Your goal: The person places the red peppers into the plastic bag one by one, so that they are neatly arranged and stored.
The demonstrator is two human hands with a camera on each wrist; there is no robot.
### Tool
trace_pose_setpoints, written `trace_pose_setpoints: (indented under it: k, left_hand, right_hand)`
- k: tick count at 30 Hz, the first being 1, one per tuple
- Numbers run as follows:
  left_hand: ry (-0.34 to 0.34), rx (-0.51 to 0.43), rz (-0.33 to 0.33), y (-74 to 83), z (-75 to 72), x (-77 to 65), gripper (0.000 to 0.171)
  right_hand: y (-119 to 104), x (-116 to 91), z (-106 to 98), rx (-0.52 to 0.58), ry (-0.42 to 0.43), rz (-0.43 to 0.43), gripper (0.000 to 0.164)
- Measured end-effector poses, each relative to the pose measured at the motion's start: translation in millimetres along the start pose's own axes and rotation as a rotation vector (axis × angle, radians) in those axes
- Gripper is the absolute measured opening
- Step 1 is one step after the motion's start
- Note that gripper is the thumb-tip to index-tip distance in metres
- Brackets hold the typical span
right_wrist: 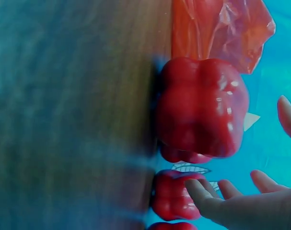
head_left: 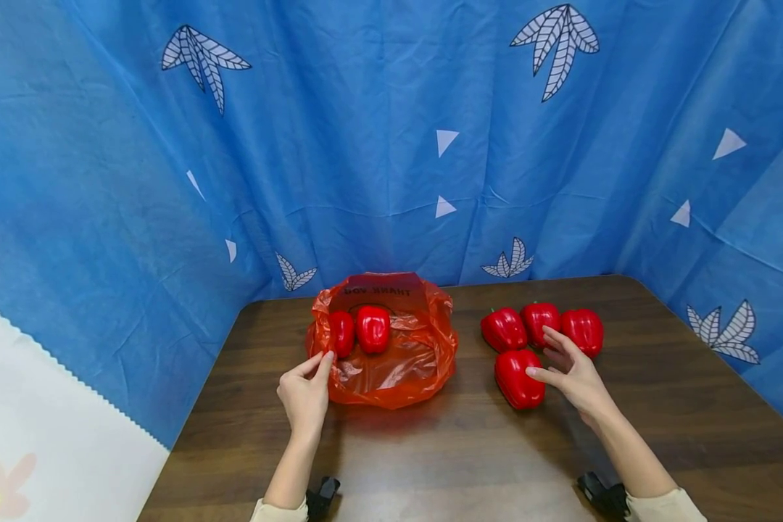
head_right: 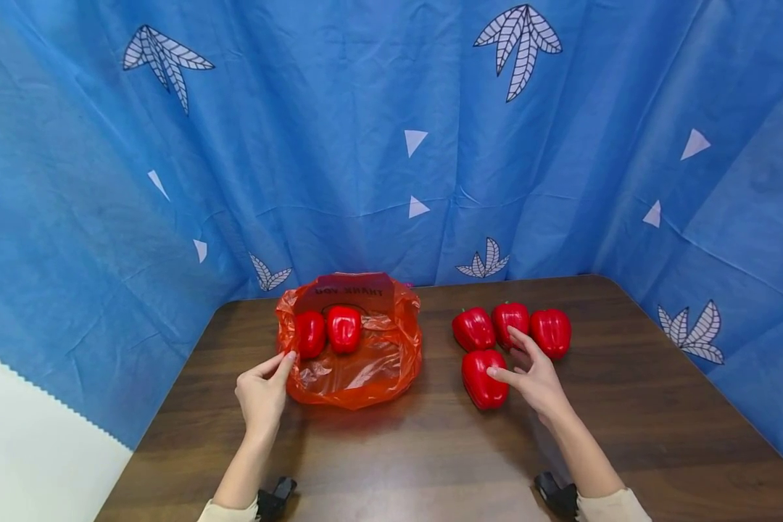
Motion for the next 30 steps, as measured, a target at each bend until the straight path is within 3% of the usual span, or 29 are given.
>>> trace_pose_setpoints:
  k: [14, 30]
  left_hand:
    - [0.006, -0.005, 0.006, 0.8, -0.1, -0.7, 0.027]
    - [0.001, 0.007, 0.019, 0.5, 0.4, -0.8, 0.026]
  right_hand:
    - [18.7, 2.4, 6.0, 0.163, -0.114, 0.116, 0.086]
    - [29.6, -1.4, 8.9, 0.233, -0.138, 0.161, 0.084]
Point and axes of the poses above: each hand's wrist, its own x-axis towards the middle knuckle, its own z-axis out of the palm, y = z × x, the point moved 2 cm from there along x, towards the middle knuckle, and after that the axes turned 14 degrees about -z, right-handed, at the moved point
